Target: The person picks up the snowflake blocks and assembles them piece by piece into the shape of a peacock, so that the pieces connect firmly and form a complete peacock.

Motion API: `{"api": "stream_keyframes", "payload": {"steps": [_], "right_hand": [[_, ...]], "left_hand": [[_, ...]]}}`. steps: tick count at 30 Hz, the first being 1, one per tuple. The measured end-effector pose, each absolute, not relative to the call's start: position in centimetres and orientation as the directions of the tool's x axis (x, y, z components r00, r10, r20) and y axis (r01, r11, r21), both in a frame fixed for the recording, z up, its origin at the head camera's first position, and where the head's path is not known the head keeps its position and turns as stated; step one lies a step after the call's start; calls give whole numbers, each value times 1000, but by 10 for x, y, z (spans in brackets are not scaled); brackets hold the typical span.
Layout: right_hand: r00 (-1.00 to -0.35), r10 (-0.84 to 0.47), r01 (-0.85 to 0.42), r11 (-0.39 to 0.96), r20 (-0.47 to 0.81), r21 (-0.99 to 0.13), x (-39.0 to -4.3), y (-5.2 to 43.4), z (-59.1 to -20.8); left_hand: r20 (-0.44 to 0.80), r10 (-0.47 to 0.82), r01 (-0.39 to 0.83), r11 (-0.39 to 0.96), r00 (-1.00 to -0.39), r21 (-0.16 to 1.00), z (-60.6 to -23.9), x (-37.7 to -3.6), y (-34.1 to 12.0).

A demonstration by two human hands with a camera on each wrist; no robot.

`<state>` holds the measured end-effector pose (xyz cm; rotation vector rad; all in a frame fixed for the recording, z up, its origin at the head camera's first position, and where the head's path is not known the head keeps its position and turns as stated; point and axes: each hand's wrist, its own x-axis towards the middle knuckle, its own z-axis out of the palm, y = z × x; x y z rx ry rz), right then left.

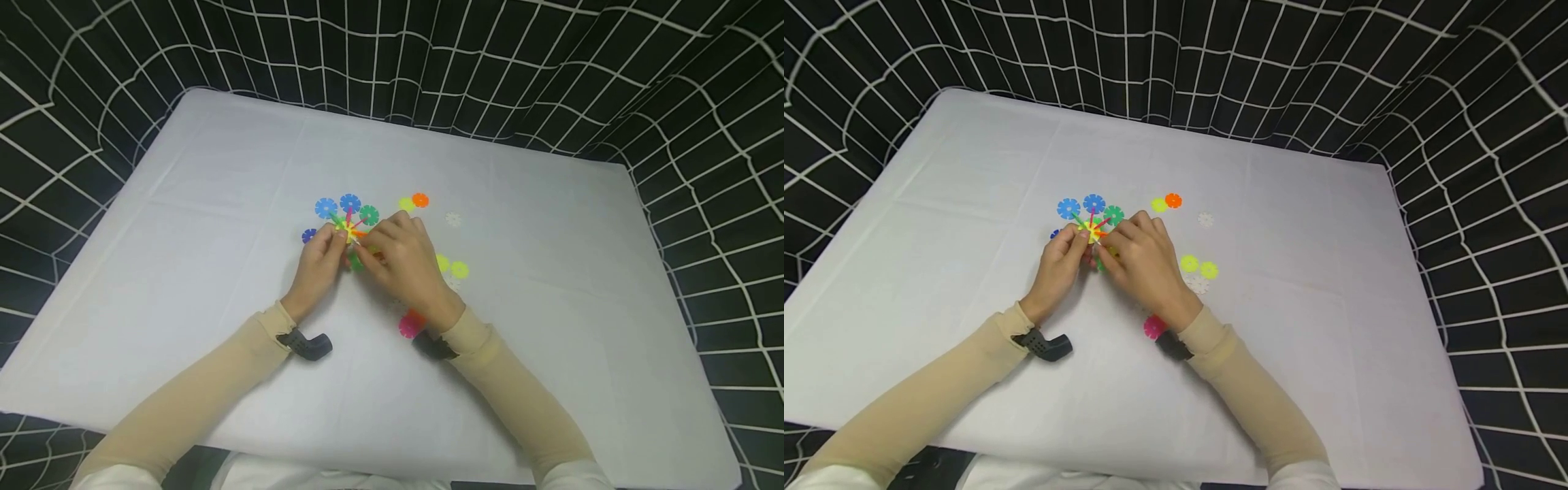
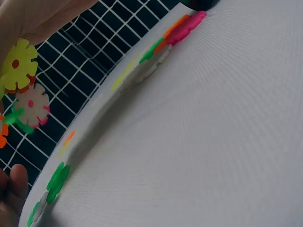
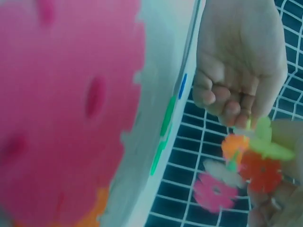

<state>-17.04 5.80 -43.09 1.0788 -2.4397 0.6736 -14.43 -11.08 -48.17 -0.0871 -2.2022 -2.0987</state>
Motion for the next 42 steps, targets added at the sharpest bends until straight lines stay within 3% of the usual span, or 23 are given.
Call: {"api": "stream_keyframes", "payload": {"steps": [7,16,22,26,34,42], "right_hand": [[-667,-533,-731,603,521,-319,-167,55,-433],[-667,-573,-733,620,476,-281,-170,61,-425],[-742,-519,-671,580,425,-462,-178,77,-407],[-770,-547,-632,575,330,-520,-183,84,-399],[-656,-748,-722,583,100,-373,-183,84,-399],[-657,-737,-743,600,156,-296,-184,83,-403]], "left_hand": [[144,-34,140,93,-989,986,-481,-143,-109],[124,-1,124,83,-992,989,-482,-144,-109],[79,90,83,41,-993,996,-481,-144,-111],[61,172,68,32,-983,997,-480,-143,-112],[98,303,133,95,-948,987,-477,-138,-107],[112,302,149,103,-947,983,-477,-138,-108]]}}
